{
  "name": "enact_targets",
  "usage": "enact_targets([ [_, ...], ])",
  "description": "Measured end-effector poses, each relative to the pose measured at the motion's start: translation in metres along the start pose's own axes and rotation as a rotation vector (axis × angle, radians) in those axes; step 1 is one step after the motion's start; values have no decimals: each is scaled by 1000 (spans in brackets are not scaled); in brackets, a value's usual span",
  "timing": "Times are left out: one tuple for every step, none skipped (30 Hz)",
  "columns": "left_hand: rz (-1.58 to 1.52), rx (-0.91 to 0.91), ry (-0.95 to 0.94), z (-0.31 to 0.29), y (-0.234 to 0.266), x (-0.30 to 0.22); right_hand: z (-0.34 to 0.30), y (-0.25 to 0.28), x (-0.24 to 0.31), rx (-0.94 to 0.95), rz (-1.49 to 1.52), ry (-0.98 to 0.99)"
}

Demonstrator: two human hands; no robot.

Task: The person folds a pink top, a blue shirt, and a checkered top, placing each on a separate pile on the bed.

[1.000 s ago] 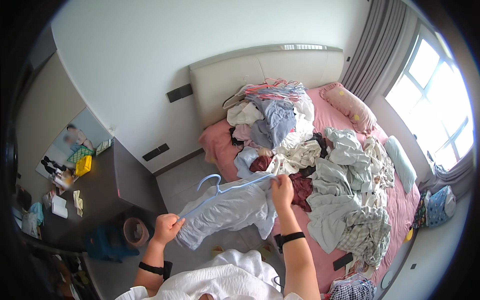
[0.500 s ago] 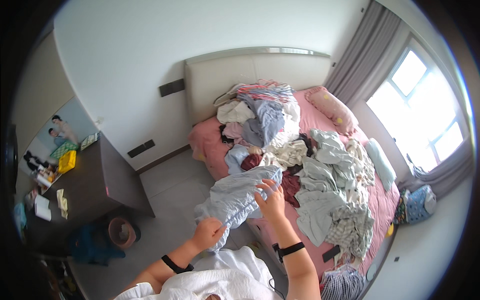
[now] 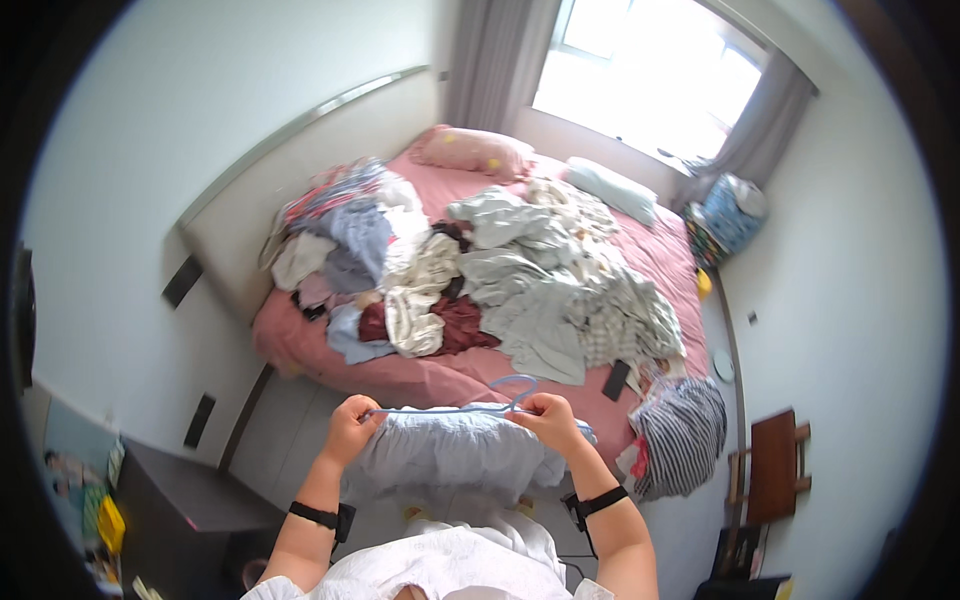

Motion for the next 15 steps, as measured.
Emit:
enact_targets([
  [-8, 25, -11, 13, -14, -3, -17, 16, -14, -80, 54, 9],
  [-16, 52, -24, 27, -29, -4, -38, 32, -26, -162, 105, 20],
  [-18, 186, -39, 40, -51, 3, -59, 46, -35, -253, 129, -8],
  [-23, 230, -67, 51, -71, 1, -81, 59, -43, -304, 137, -22],
  [-41, 323, -10, 61, -94, 2, -107, 71, -53, -384, 186, -66],
  [-54, 415, 44, 70, -117, 2, -135, 83, -61, -466, 234, -106],
  [-48, 504, 42, 80, -139, -5, -164, 93, -66, -542, 273, -127],
  [-48, 547, 14, 90, -158, -13, -194, 105, -80, -628, 241, -145],
  [-51, 659, 11, 96, -185, -27, -231, 114, -91, -747, 302, -197],
  [-48, 762, 20, 98, -207, -36, -264, 121, -101, -850, 367, -247],
  [-62, 825, -10, 104, -229, -42, -293, 131, -104, -939, 357, -244],
  [-64, 861, -23, 109, -249, -47, -322, 139, -105, -1026, 349, -242],
  [-53, 916, -82, 114, -268, -57, -351, 149, -105, -1121, 399, -227],
  [-42, 964, -139, 117, -286, -66, -379, 162, -111, -1209, 425, -204],
  [-36, 984, -125, 119, -303, -81, -409, 176, -116, -1305, 448, -180],
])
Point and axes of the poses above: each hand's wrist, its own z-axis towards the middle knuckle, its own y-axis out of the back of the hand, x = y × z, the point moved 6 cm from there along z, towards the middle knuckle, and after that the axes turned 12 degrees about x, right-handed, at the moved point
